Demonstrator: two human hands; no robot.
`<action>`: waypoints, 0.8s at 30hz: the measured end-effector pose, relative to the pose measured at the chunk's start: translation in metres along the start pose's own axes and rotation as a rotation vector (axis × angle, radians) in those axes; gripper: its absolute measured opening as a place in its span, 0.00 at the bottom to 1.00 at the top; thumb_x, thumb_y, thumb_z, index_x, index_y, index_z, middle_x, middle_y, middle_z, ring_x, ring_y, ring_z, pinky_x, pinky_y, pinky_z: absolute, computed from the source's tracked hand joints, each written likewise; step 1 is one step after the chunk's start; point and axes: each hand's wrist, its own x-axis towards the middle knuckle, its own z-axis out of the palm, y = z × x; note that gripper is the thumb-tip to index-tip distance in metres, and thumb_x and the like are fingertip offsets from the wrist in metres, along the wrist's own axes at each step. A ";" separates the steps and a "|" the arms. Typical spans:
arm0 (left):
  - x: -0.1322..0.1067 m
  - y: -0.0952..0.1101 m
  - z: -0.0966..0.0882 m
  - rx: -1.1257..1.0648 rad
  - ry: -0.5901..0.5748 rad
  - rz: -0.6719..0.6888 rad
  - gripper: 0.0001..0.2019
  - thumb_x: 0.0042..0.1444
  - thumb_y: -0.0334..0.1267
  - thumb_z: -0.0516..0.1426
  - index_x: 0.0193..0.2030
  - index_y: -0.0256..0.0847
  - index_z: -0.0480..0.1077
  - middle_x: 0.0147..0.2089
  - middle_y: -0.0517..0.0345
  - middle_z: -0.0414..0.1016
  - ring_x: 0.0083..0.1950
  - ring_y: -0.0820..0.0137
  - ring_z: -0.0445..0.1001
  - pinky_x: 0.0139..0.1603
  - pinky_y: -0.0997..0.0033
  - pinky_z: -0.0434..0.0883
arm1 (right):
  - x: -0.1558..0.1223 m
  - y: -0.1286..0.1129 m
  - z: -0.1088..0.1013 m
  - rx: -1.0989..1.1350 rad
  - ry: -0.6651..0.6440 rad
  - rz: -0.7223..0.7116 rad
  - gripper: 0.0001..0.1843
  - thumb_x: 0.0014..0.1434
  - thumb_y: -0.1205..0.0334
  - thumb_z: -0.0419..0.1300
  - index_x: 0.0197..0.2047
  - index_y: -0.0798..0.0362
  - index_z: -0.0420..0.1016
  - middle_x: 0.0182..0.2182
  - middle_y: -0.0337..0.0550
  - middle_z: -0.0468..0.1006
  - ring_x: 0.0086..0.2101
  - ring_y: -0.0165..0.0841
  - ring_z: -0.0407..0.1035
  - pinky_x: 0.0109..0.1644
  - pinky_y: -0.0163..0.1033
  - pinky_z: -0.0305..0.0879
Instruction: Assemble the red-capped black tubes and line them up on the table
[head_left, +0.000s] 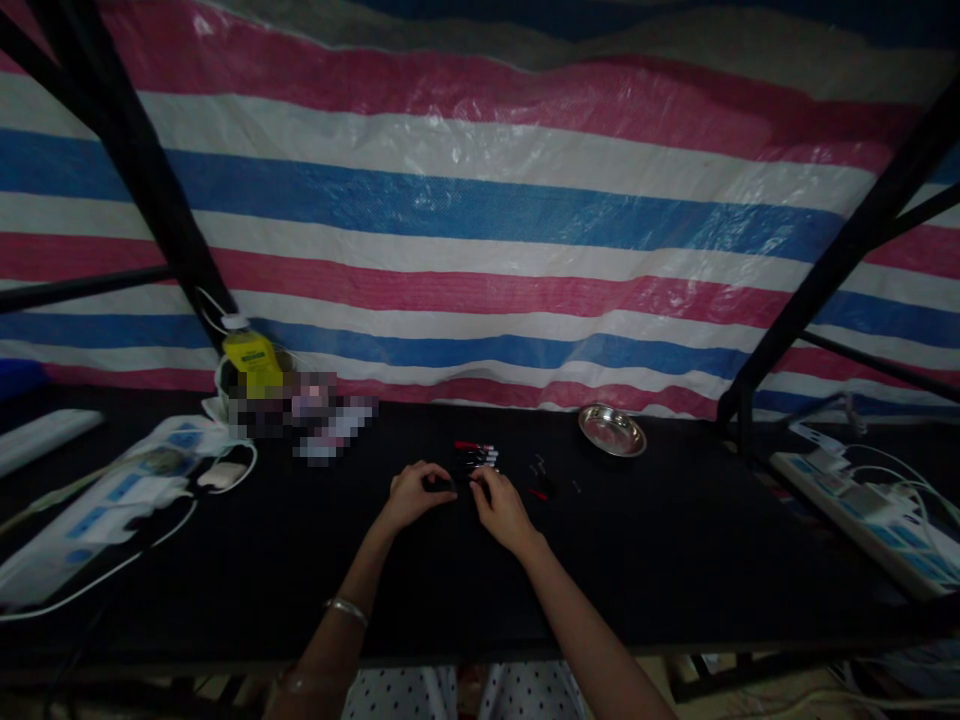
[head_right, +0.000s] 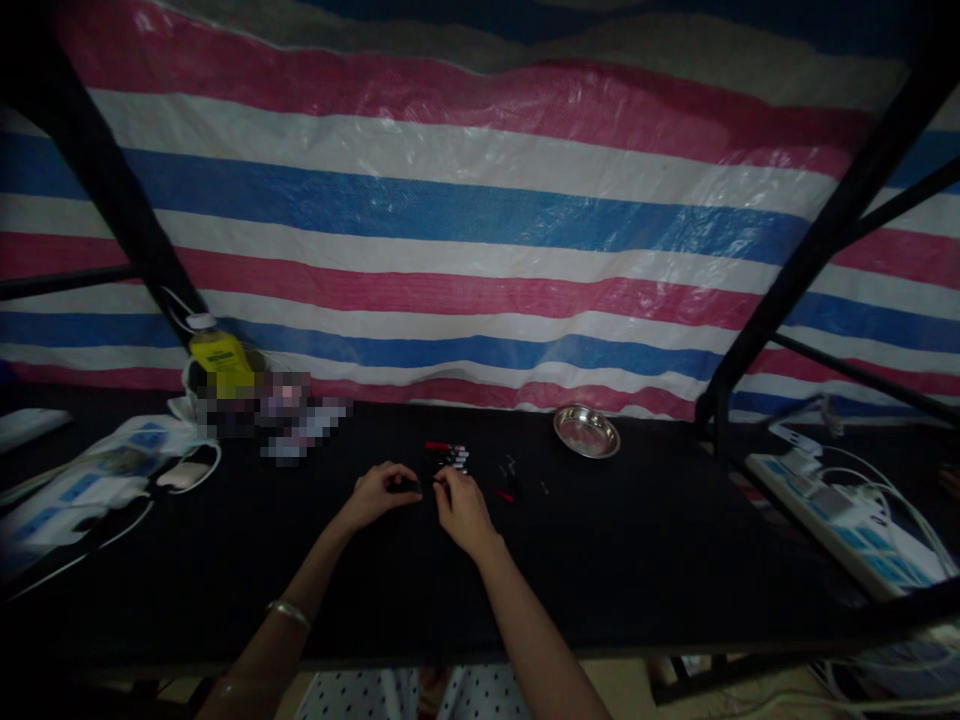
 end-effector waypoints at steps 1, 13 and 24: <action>-0.001 0.001 0.001 0.027 0.016 -0.008 0.15 0.38 0.49 0.62 0.34 0.48 0.75 0.32 0.62 0.69 0.37 0.68 0.68 0.37 0.71 0.60 | 0.000 0.000 0.000 0.008 -0.001 -0.003 0.08 0.60 0.68 0.50 0.42 0.52 0.66 0.36 0.43 0.74 0.37 0.33 0.68 0.43 0.38 0.63; 0.002 -0.005 0.004 -0.637 0.037 -0.007 0.19 0.38 0.48 0.62 0.34 0.37 0.70 0.29 0.57 0.75 0.31 0.69 0.71 0.34 0.70 0.66 | 0.001 0.007 0.004 0.123 0.097 0.011 0.07 0.57 0.65 0.53 0.38 0.53 0.70 0.33 0.42 0.76 0.35 0.32 0.70 0.42 0.38 0.65; -0.004 0.005 0.000 -0.767 -0.150 0.001 0.20 0.43 0.48 0.61 0.41 0.37 0.74 0.37 0.51 0.79 0.31 0.69 0.73 0.36 0.69 0.68 | 0.001 0.012 0.005 0.163 0.182 0.018 0.07 0.54 0.65 0.56 0.36 0.53 0.73 0.32 0.43 0.75 0.34 0.32 0.70 0.41 0.38 0.67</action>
